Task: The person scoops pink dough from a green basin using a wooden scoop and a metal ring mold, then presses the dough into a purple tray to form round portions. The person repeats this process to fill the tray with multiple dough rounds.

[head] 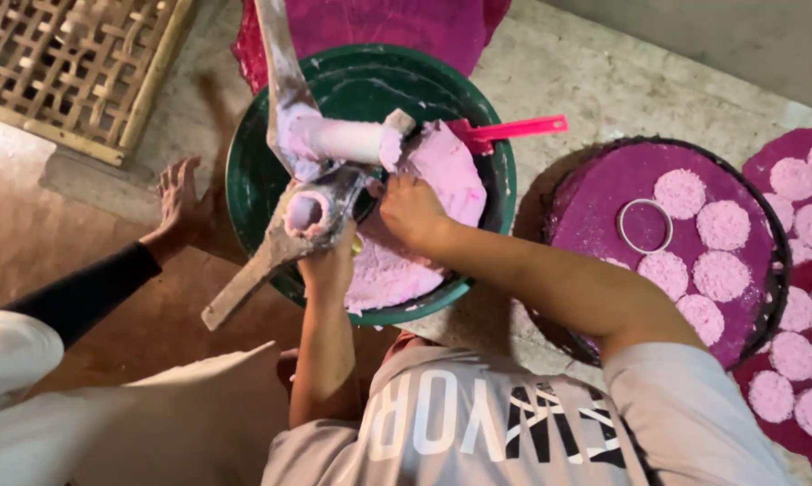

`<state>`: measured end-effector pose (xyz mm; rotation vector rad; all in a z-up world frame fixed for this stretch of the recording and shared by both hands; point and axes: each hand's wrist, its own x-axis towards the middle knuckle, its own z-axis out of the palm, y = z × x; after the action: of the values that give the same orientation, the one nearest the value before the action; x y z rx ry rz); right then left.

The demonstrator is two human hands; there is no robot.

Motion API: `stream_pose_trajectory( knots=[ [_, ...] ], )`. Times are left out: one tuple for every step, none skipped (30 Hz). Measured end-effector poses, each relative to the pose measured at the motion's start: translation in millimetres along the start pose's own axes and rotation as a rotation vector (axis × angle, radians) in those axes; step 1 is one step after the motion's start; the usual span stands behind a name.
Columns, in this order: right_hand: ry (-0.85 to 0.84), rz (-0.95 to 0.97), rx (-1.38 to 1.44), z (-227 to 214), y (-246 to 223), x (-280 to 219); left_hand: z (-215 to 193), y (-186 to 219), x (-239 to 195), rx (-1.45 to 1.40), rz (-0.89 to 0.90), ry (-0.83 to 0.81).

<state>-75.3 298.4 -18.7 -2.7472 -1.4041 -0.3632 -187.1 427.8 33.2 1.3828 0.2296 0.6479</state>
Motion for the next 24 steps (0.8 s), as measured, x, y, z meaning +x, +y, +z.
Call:
stream_pose_trajectory(
  knots=[
    [-0.008,-0.026,-0.058,1.3,3.5,9.1,2.5,1.3,3.2,-0.011,0.023,-0.012],
    [-0.017,-0.051,-0.116,-2.2,8.8,16.0,4.5,3.9,5.6,-0.012,0.036,-0.011],
    [-0.047,-0.056,-0.064,-10.6,16.7,18.2,4.5,8.0,5.1,-0.011,0.044,-0.013],
    [-0.076,-0.062,-0.011,-24.6,33.9,17.7,5.1,11.3,5.7,-0.009,0.052,-0.014],
    [-0.113,-0.071,0.045,-41.7,50.5,12.4,5.5,13.9,3.3,-0.008,0.014,-0.006],
    [-0.219,-0.059,0.005,-60.5,69.5,9.2,5.7,16.0,1.7,-0.006,-0.024,0.002],
    [-0.318,-0.049,-0.039,-81.4,90.3,7.1,7.0,18.1,3.2,-0.006,-0.055,0.012],
    [-0.306,-0.028,-0.027,-102.3,107.6,0.1,8.5,20.2,4.4,0.054,0.055,-0.006],
    [-0.291,-0.006,-0.015,-119.4,119.8,-5.4,9.8,21.8,6.1,0.115,0.167,-0.027],
    [-0.319,-0.006,-0.049,-130.2,123.1,-9.9,11.4,23.1,7.3,0.176,0.278,-0.050],
    [-0.346,-0.003,-0.082,-137.9,123.9,-16.1,12.8,24.0,8.6,0.187,0.265,-0.052],
    [-0.373,0.000,-0.116,-142.1,122.8,-21.2,14.4,24.6,9.6,0.198,0.272,-0.055],
    [-0.403,-0.023,-0.120,-143.2,118.2,-27.1,16.3,25.8,11.4,0.208,0.280,-0.061],
    [-0.432,-0.046,-0.123,-140.9,110.4,-34.1,18.1,26.5,12.5,0.215,0.277,-0.065],
    [-0.463,-0.073,-0.124,-136.9,104.3,-40.6,18.7,27.2,12.9,0.220,0.279,-0.066],
    [-0.425,-0.089,-0.098,-133.2,102.2,-47.2,20.2,27.5,14.2,0.227,0.278,-0.068],
    [-0.390,-0.104,-0.069,-128.5,99.3,-54.6,20.0,28.5,13.6,0.241,0.275,-0.067],
    [-0.354,-0.119,-0.040,-124.3,97.9,-61.5,20.8,29.5,13.8,0.250,0.276,-0.071],
    [-0.378,-0.126,-0.030,-121.5,97.5,-68.9,21.9,30.8,14.5,0.261,0.280,-0.073],
    [-0.401,-0.133,-0.019,-119.5,96.5,-75.9,22.9,32.9,15.2,0.272,0.284,-0.073],
    [-0.423,-0.138,-0.013,-119.4,96.1,-82.5,25.8,34.5,17.1,0.277,0.291,-0.074],
    [-0.444,-0.137,0.020,-120.1,93.0,-90.0,27.8,36.8,18.3,0.284,0.298,-0.076],
    [-0.460,-0.138,0.050,-121.3,89.5,-95.1,31.1,38.8,20.9,0.292,0.308,-0.079],
    [-0.477,-0.138,0.080,-123.2,84.9,-100.6,33.4,41.3,23.0,0.299,0.321,-0.076]
  ],
)
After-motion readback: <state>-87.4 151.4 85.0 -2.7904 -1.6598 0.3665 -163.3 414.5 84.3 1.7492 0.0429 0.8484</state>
